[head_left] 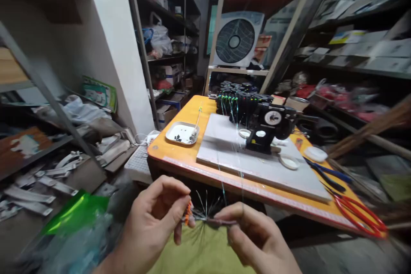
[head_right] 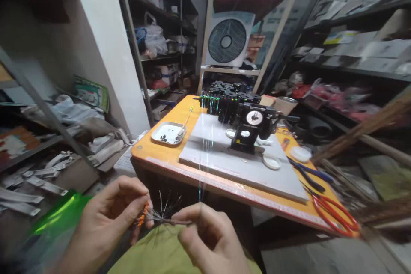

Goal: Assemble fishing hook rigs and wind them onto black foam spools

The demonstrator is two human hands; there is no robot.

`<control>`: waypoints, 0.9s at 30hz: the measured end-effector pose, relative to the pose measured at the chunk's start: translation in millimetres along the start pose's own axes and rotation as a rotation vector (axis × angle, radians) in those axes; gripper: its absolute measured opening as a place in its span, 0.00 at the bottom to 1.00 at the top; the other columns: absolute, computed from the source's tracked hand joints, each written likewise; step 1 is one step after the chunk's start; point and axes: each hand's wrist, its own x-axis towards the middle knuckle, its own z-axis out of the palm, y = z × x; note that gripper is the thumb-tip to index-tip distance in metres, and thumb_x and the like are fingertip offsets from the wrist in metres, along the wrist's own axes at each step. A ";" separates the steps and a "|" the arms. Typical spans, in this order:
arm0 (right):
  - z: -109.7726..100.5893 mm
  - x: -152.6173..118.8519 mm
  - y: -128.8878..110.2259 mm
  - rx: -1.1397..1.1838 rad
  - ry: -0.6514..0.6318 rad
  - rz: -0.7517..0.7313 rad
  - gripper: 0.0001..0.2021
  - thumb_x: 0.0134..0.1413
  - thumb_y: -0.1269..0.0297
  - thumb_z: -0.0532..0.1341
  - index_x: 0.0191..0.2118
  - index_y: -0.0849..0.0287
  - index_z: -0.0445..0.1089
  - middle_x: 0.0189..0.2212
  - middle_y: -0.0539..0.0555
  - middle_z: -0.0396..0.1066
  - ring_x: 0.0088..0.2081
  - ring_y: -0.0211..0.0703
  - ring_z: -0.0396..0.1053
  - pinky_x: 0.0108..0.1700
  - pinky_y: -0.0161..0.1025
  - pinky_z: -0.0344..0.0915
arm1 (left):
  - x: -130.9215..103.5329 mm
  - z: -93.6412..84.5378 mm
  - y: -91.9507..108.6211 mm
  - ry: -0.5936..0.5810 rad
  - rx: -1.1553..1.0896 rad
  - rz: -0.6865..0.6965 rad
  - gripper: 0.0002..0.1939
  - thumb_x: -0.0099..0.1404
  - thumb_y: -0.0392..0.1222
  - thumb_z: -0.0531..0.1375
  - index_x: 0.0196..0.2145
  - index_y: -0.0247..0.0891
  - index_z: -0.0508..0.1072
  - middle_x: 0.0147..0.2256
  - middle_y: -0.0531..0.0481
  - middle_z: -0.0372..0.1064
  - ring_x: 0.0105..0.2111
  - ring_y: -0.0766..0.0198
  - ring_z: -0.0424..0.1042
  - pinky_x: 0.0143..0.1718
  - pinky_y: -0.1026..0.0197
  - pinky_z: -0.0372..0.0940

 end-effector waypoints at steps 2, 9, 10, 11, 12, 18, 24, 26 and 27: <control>-2.4 -0.4 0.6 -0.018 0.011 -0.007 0.26 0.53 0.37 0.65 0.33 0.60 0.77 0.19 0.44 0.55 0.21 0.31 0.50 0.25 0.33 0.49 | 0.8 3.7 -6.3 -0.063 -0.034 -0.081 0.06 0.65 0.46 0.66 0.35 0.42 0.76 0.24 0.54 0.71 0.20 0.65 0.75 0.13 0.72 0.67; -11.1 -2.9 6.2 -0.057 0.017 -0.025 0.26 0.57 0.38 0.63 0.31 0.61 0.72 0.20 0.45 0.57 0.22 0.32 0.53 0.26 0.33 0.49 | -0.9 -3.5 -11.1 -0.471 -0.082 -0.240 0.17 0.73 0.42 0.56 0.56 0.54 0.74 0.58 0.44 0.71 0.23 0.70 0.75 0.29 0.64 0.75; -12.0 -3.4 6.1 -0.066 0.011 -0.031 0.26 0.57 0.38 0.62 0.30 0.61 0.72 0.20 0.45 0.57 0.22 0.32 0.53 0.26 0.34 0.49 | 0.5 -3.9 -9.9 -0.522 -0.044 -0.237 0.17 0.73 0.41 0.55 0.56 0.55 0.74 0.55 0.45 0.73 0.25 0.69 0.76 0.32 0.62 0.75; -12.8 -4.1 5.9 -0.077 0.008 -0.033 0.26 0.57 0.37 0.62 0.30 0.60 0.72 0.20 0.45 0.57 0.23 0.33 0.53 0.26 0.34 0.49 | 2.9 -4.0 -8.4 -0.554 0.020 -0.203 0.17 0.73 0.40 0.55 0.55 0.55 0.74 0.51 0.46 0.76 0.28 0.66 0.77 0.34 0.61 0.75; -13.7 -4.9 5.4 -0.089 0.008 -0.031 0.26 0.57 0.37 0.62 0.31 0.60 0.73 0.20 0.45 0.58 0.23 0.33 0.53 0.26 0.34 0.49 | 6.3 -4.3 -6.8 -0.571 0.118 -0.137 0.16 0.73 0.40 0.56 0.53 0.54 0.76 0.47 0.46 0.77 0.32 0.63 0.78 0.36 0.60 0.74; -19.9 -10.8 1.9 -0.187 0.012 -0.030 0.27 0.57 0.35 0.60 0.32 0.58 0.76 0.21 0.46 0.59 0.23 0.34 0.57 0.29 0.35 0.53 | 31.2 -12.2 1.7 -0.600 0.551 0.207 0.09 0.70 0.36 0.59 0.40 0.41 0.80 0.34 0.48 0.75 0.29 0.67 0.73 0.33 0.66 0.69; -23.5 -13.5 0.5 -0.206 0.091 -0.070 0.26 0.58 0.36 0.60 0.31 0.57 0.75 0.22 0.48 0.63 0.24 0.36 0.60 0.29 0.35 0.54 | 24.8 -13.6 3.7 -0.454 0.261 -0.063 0.11 0.73 0.47 0.56 0.40 0.44 0.78 0.29 0.52 0.72 0.20 0.70 0.70 0.21 0.69 0.64; -23.0 -14.1 -0.4 -0.218 0.126 -0.089 0.23 0.59 0.39 0.61 0.31 0.55 0.75 0.21 0.48 0.64 0.23 0.36 0.61 0.28 0.35 0.55 | 19.0 -12.4 5.9 -0.417 0.243 -0.096 0.14 0.74 0.51 0.54 0.41 0.46 0.77 0.25 0.54 0.68 0.20 0.69 0.67 0.21 0.68 0.61; -22.6 -14.3 -1.1 -0.238 0.144 -0.112 0.21 0.59 0.41 0.61 0.31 0.55 0.75 0.21 0.48 0.65 0.23 0.36 0.61 0.28 0.35 0.55 | 16.7 -12.0 7.7 -0.416 0.274 -0.071 0.16 0.74 0.53 0.53 0.41 0.46 0.77 0.25 0.53 0.67 0.23 0.67 0.68 0.24 0.67 0.62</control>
